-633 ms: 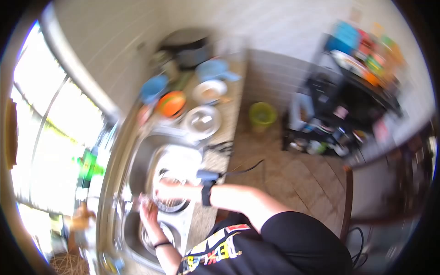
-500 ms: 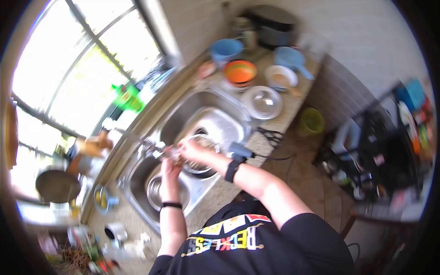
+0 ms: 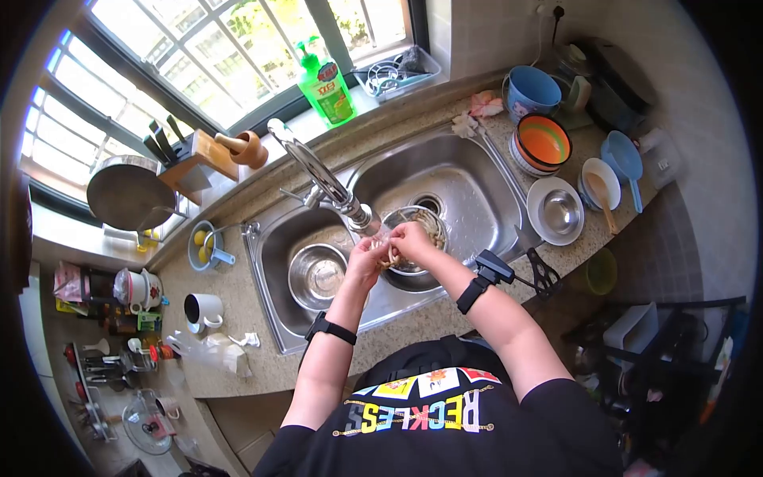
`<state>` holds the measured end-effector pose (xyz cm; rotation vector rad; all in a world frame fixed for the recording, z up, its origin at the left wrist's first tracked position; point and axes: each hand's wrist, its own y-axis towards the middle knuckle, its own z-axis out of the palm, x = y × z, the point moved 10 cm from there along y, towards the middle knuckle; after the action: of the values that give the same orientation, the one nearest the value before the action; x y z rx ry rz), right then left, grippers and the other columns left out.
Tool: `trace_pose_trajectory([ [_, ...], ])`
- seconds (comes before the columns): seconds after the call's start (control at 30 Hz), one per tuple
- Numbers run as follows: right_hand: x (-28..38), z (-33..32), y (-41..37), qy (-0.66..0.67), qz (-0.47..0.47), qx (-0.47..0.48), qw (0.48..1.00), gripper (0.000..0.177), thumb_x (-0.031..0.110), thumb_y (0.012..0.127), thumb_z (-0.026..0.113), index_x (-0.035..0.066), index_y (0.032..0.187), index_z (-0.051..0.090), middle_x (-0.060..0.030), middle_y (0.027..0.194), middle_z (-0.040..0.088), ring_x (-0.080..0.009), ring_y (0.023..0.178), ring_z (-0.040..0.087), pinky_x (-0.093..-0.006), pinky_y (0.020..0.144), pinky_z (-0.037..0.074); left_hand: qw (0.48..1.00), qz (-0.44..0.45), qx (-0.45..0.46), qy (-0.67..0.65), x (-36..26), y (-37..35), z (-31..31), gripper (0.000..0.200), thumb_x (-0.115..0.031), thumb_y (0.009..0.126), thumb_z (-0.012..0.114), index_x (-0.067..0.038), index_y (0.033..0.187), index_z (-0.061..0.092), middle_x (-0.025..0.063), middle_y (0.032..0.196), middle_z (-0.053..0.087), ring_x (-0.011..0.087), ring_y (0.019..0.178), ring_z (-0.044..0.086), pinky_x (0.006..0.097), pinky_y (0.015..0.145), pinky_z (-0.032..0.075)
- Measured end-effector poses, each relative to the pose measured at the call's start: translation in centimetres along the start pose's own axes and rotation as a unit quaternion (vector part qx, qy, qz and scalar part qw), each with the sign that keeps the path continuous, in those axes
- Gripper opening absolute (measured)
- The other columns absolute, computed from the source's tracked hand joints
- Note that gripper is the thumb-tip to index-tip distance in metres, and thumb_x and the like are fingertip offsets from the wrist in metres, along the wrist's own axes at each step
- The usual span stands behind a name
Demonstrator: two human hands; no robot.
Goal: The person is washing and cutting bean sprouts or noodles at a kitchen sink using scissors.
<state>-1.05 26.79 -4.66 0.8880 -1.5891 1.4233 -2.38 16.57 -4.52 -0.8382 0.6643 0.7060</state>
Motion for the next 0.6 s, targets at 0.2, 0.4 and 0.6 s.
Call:
trace_pose_trajectory([
  [0.2,-1.3,-0.1,-0.9,0.192,0.074,0.018,0.978,0.018,0.019,0.085,0.057,0.002,0.081,0.054,-0.0057,0.073,0.060,-0.0112,0.056,0.058,-0.0259,0.051,0.051,0.999,0.035,-0.013,0.017,-0.2,0.7,1.2,0.017,-0.004,0.083,0.056,-0.002,0.100,0.053,0.0057,0.085,0.061,0.0139,0.072,0.060,0.0250,0.062,0.048],
  [0.4,0.1,-0.2,-0.4,0.086,-0.025,0.018,0.996,0.017,0.019,0.085,0.057,0.003,0.089,0.053,-0.0026,0.073,0.056,-0.0086,0.063,0.056,-0.0252,0.054,0.051,0.992,0.085,-0.014,0.091,0.4,1.0,0.9,0.018,-0.004,0.085,0.052,-0.001,0.102,0.052,0.0068,0.093,0.060,0.0160,0.080,0.060,0.0279,0.070,0.049],
  [0.6,-0.2,0.4,-0.5,0.124,-0.008,-0.010,0.992,0.017,0.015,0.086,0.054,0.002,0.097,0.056,-0.0019,0.078,0.058,-0.0090,0.066,0.057,-0.0255,0.058,0.050,0.998,0.058,0.014,-0.033,-0.5,-0.5,1.7,0.022,0.002,0.083,0.045,0.001,0.104,0.050,0.0085,0.096,0.058,0.0187,0.087,0.059,0.0307,0.077,0.048],
])
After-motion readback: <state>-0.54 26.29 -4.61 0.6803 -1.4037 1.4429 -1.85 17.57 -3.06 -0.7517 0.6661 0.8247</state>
